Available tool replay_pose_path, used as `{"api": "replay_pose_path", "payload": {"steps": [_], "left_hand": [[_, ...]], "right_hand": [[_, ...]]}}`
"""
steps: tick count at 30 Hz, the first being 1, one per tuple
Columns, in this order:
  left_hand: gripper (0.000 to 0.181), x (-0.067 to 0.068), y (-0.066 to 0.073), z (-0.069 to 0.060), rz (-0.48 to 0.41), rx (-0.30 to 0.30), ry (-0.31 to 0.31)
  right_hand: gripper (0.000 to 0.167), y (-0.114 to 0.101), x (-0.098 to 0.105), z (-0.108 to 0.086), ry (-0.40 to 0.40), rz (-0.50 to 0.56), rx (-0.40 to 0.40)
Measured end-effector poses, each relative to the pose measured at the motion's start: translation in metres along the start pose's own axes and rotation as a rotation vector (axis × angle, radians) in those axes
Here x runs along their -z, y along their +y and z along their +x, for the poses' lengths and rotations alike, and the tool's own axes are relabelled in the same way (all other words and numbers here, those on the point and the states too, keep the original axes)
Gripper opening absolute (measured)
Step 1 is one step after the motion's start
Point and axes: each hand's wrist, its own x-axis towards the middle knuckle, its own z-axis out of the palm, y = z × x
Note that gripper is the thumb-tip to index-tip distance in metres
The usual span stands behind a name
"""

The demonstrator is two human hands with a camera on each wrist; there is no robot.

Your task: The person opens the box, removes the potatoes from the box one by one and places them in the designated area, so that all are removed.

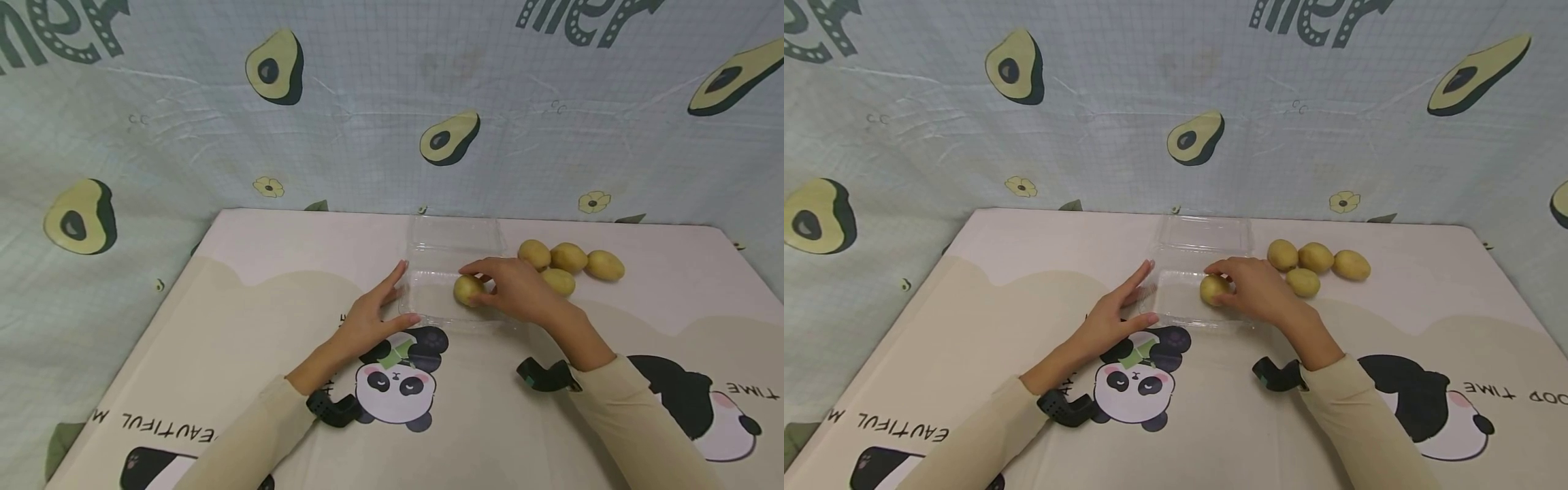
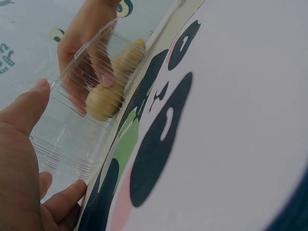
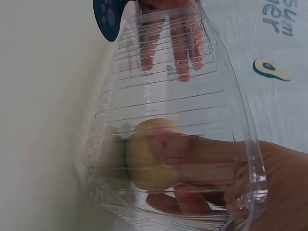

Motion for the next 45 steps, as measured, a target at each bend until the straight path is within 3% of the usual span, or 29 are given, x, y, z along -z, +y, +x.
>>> {"api": "replay_pose_path", "payload": {"steps": [18,31,45], "left_hand": [[0.091,0.0003,0.0017,-0.0012,-0.004,0.007,-0.004],[0.089,-0.0002,0.0009,-0.0005,0.002,0.01,-0.003],[0.089,-0.0005,0.0007,-0.0006,0.0,0.003,0.003]], "right_hand": [[0.057,-0.0058,0.0033,0.0043,-0.099,-0.09,-0.007],[0.058,-0.0075,0.0029,0.0062,-0.157,-0.043,-0.016],[0.056,-0.0079,0.0015,0.0063,-0.125,-0.024,-0.003]]}}
